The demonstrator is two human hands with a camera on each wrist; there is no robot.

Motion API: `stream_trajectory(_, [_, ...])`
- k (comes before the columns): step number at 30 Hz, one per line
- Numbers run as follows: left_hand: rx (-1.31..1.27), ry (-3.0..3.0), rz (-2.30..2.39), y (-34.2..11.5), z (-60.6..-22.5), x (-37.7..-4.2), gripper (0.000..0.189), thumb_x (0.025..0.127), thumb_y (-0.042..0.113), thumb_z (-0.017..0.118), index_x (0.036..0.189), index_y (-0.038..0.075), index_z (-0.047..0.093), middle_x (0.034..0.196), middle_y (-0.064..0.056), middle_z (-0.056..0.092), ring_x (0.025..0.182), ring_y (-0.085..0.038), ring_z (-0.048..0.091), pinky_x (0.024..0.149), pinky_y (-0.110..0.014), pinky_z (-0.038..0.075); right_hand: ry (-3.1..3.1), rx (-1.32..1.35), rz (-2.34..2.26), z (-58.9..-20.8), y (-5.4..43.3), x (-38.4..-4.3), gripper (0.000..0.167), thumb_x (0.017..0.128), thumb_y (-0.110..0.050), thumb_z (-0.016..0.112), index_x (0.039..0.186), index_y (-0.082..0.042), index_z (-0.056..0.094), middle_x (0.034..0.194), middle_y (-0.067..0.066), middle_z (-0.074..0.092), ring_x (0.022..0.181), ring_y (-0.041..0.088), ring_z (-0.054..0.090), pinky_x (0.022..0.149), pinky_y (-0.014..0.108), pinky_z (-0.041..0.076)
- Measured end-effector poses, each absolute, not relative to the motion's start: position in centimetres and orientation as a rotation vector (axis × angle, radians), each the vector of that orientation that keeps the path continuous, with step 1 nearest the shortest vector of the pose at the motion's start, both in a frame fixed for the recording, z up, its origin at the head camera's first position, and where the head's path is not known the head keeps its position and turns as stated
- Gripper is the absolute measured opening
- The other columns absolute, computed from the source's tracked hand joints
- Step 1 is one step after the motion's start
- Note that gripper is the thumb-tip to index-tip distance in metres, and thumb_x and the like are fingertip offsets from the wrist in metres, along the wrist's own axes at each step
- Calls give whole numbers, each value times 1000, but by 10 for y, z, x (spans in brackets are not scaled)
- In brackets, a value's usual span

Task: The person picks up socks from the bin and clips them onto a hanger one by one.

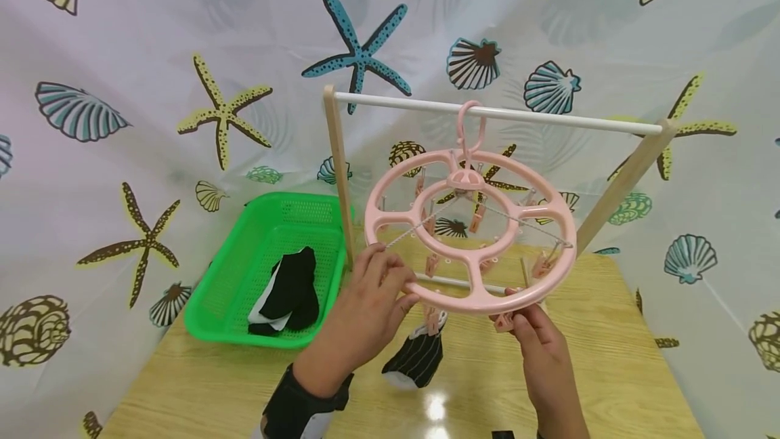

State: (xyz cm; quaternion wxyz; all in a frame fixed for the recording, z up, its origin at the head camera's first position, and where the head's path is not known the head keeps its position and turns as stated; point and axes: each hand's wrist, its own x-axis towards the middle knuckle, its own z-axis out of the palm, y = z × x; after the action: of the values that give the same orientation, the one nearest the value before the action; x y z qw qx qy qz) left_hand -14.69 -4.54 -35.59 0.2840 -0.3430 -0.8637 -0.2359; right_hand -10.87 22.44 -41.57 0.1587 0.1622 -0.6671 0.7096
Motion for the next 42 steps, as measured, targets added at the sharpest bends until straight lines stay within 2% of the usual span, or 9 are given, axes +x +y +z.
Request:
stream_trajectory(6, [-965,-2345,-616,-50,-352,-150,23,87,21,78,102,12,64,108,-7,53,121,-35,42,101,-44,43,-1975,301,2012,-416,223,-104,16,102,3,48,115,9,56,102,10,64,98,18,60,86,26,50])
stream_trajectory(14, [-1008,-2405,-618,-54,-346,-151,19,92,24,73,104,13,64,109,-6,53,122,-33,40,102,-43,41,-1921,161,2050,-417,219,-99,21,98,6,54,119,11,56,103,14,63,91,16,64,80,26,54])
stream_trajectory(19, [-1030,-2411,-618,-56,-344,-153,18,92,25,72,104,13,65,107,-5,52,118,-31,41,100,-43,41,-1791,183,2098,-418,214,-97,20,96,13,54,115,14,55,100,13,64,89,17,65,77,26,55])
stream_trajectory(23, [-1047,-2402,-626,-58,-343,-155,18,92,24,73,104,13,65,107,-5,53,116,-32,42,98,-44,41,-1766,238,2080,-420,211,-97,10,97,13,51,106,17,52,96,13,64,87,18,65,78,27,55])
stream_trajectory(28, [-1026,-2395,-666,-62,-343,-157,18,91,19,74,106,13,66,114,-7,54,130,-34,39,106,-43,40,-1879,216,1989,-420,207,-97,10,100,7,50,98,16,53,91,13,64,84,17,64,81,28,54])
stream_trajectory(31, [-996,-2382,-702,-64,-346,-158,21,91,18,74,109,12,66,125,-11,55,140,-36,33,109,-46,38,-1942,185,1971,-419,205,-98,11,100,4,52,99,15,54,89,12,63,83,17,64,82,28,54])
stream_trajectory(34, [-969,-2348,-758,-67,-350,-160,27,90,16,75,114,11,65,136,-15,50,144,-36,30,107,-49,39,-1977,179,1964,-420,201,-98,10,100,3,53,100,14,55,90,11,63,84,17,64,82,27,54])
stream_trajectory(38, [-931,-2238,-907,-75,-359,-166,35,88,11,76,120,6,62,140,-17,47,140,-34,36,105,-49,42,-1963,215,1966,-422,196,-100,8,99,5,55,99,13,55,89,13,63,83,17,65,79,27,55])
stream_trajectory(42, [-795,-2193,-1068,-94,-373,-179,30,90,8,72,119,3,63,135,-19,51,131,-34,45,101,-52,43,-1898,265,2009,-423,191,-102,7,98,8,54,98,15,54,89,14,63,83,19,66,79,28,55])
